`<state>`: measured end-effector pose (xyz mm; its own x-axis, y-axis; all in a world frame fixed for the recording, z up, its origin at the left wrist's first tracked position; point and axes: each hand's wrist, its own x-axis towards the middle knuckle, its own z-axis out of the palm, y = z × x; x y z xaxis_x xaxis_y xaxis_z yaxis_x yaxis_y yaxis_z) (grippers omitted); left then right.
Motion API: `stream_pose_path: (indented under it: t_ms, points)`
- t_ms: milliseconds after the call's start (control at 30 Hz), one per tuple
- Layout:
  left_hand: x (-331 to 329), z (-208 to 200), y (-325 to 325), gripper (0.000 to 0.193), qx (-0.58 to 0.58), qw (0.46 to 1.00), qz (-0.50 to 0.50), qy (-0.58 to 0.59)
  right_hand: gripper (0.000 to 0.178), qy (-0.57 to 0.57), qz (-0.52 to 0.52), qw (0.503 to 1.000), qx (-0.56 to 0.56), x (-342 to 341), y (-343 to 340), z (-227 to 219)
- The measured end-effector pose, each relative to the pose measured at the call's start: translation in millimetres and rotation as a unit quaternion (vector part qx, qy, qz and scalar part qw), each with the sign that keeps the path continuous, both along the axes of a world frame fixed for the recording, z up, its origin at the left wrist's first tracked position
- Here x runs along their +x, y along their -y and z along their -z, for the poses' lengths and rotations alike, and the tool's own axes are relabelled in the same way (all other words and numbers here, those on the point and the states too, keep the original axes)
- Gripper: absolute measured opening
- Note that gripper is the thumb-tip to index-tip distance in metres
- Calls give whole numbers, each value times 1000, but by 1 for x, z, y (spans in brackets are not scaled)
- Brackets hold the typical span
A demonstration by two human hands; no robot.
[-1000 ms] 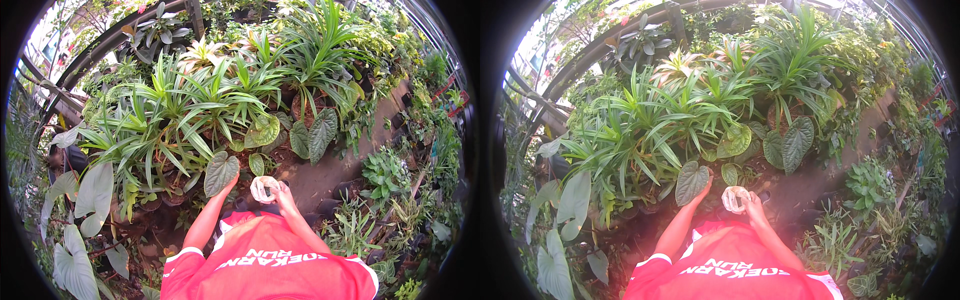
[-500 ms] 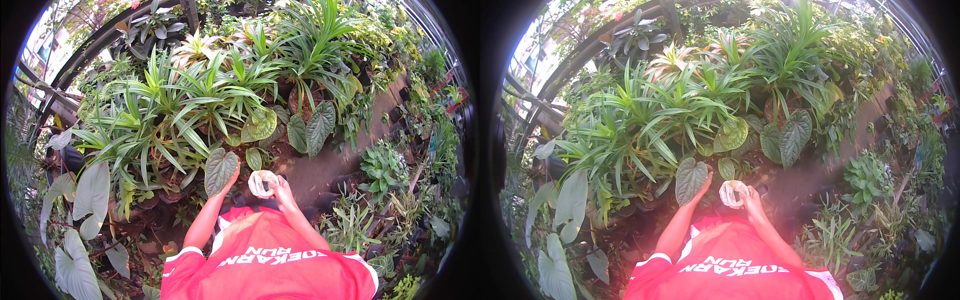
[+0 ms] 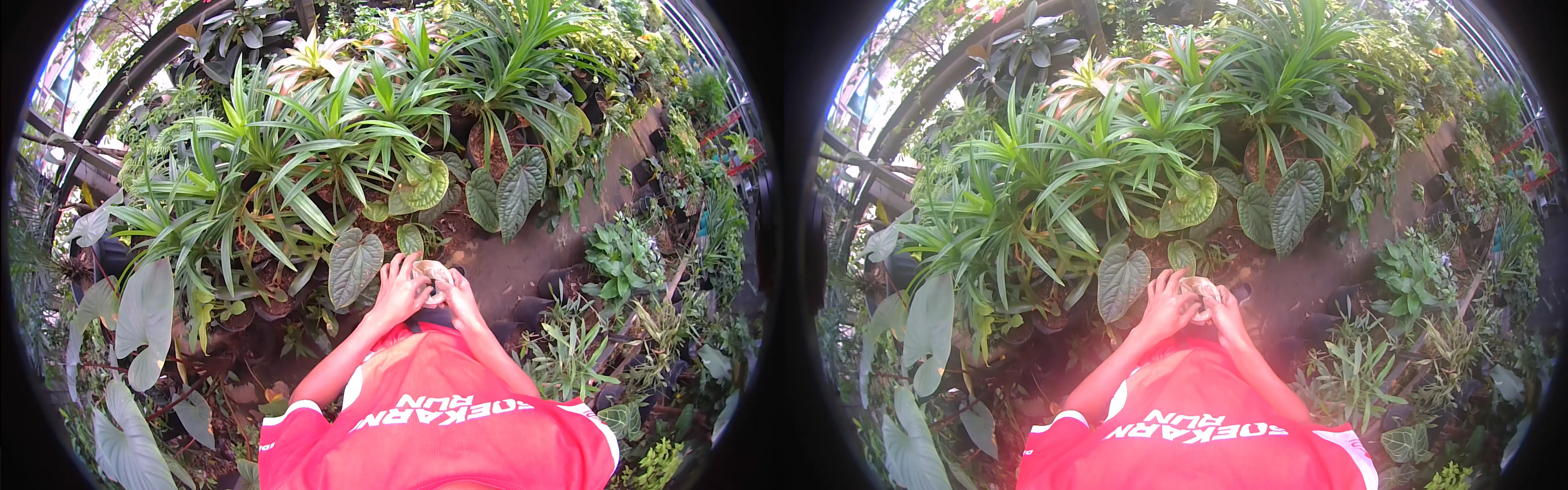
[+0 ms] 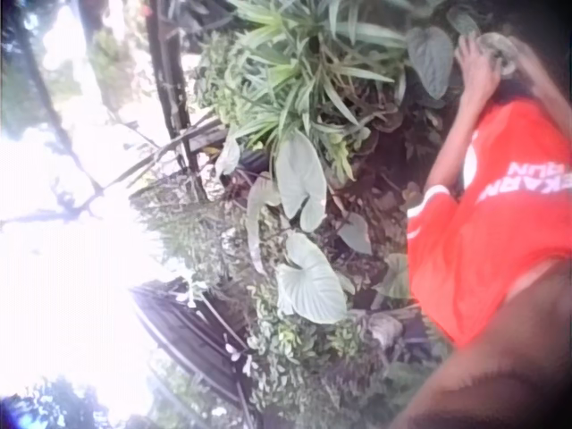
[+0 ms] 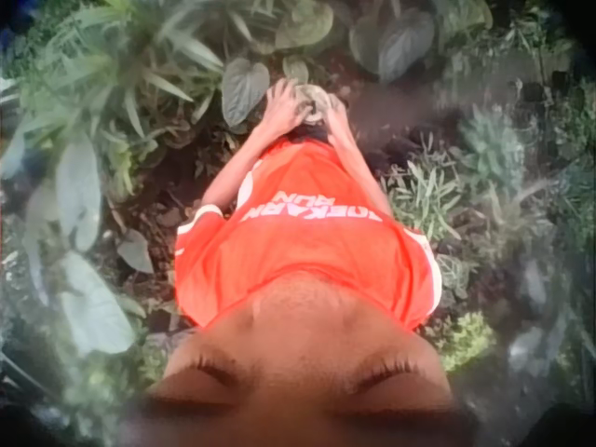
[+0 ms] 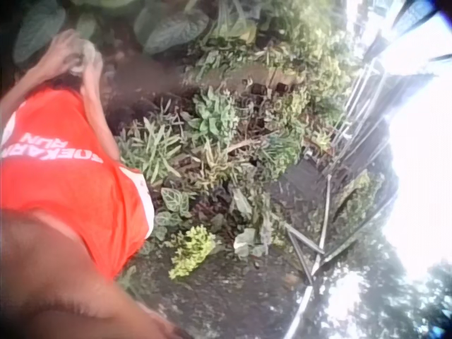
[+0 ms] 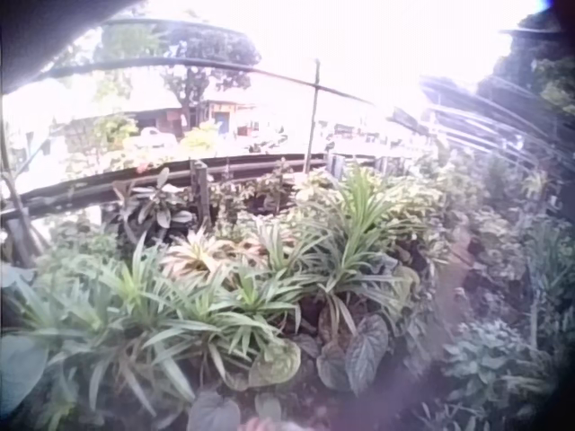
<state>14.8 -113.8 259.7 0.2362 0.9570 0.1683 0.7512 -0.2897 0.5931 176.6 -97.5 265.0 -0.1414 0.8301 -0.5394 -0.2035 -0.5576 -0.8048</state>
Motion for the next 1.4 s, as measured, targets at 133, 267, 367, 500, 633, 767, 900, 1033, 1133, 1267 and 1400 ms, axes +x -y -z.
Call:
stream_pose_path:
  t_ms: [133, 267, 367, 500, 633, 767, 900, 1033, 1133, 1267, 1400]
  points:
    - [6, 9, -4, 22, -44, 998, 4, -55, 8, -12, -19, 999, -29, -4, 0, -4]
    - [9, 17, -5, 23, -69, 993, 11, -99, 7, -2, -23, 1000, -17, -5, 1, 2]
    - [11, 21, -4, 23, -68, 994, 1, -82, 6, 12, -30, 999, -10, -5, 1, 7]
    - [13, 25, -4, 22, -62, 998, -4, -19, 6, 7, -28, 999, -16, -5, 2, 5]
    - [13, 27, -2, 25, -53, 999, -5, -11, 10, 12, -35, 999, -15, -3, 2, 0]
    - [14, 26, -1, 29, -27, 999, -16, -13, 12, 6, -19, 1000, -7, -4, 1, 1]
    - [15, 22, -2, 31, -25, 999, -13, -16, 12, -2, -18, 1000, 2, -3, 0, 6]
    - [11, 14, -4, 24, -4, 999, -13, 53, 10, 6, -9, 1000, -8, 0, -1, 11]
    - [4, 16, -9, 19, -4, 989, -60, 136, 8, 3, -2, 1000, -5, 4, 2, 12]
    - [-12, 41, -22, 16, -28, 976, -157, 149, 6, 9, -4, 1000, -8, 8, 3, 16]
    - [-31, 71, -46, 17, 31, 972, -232, 11, 4, 23, -7, 1000, -9, 11, 3, 20]
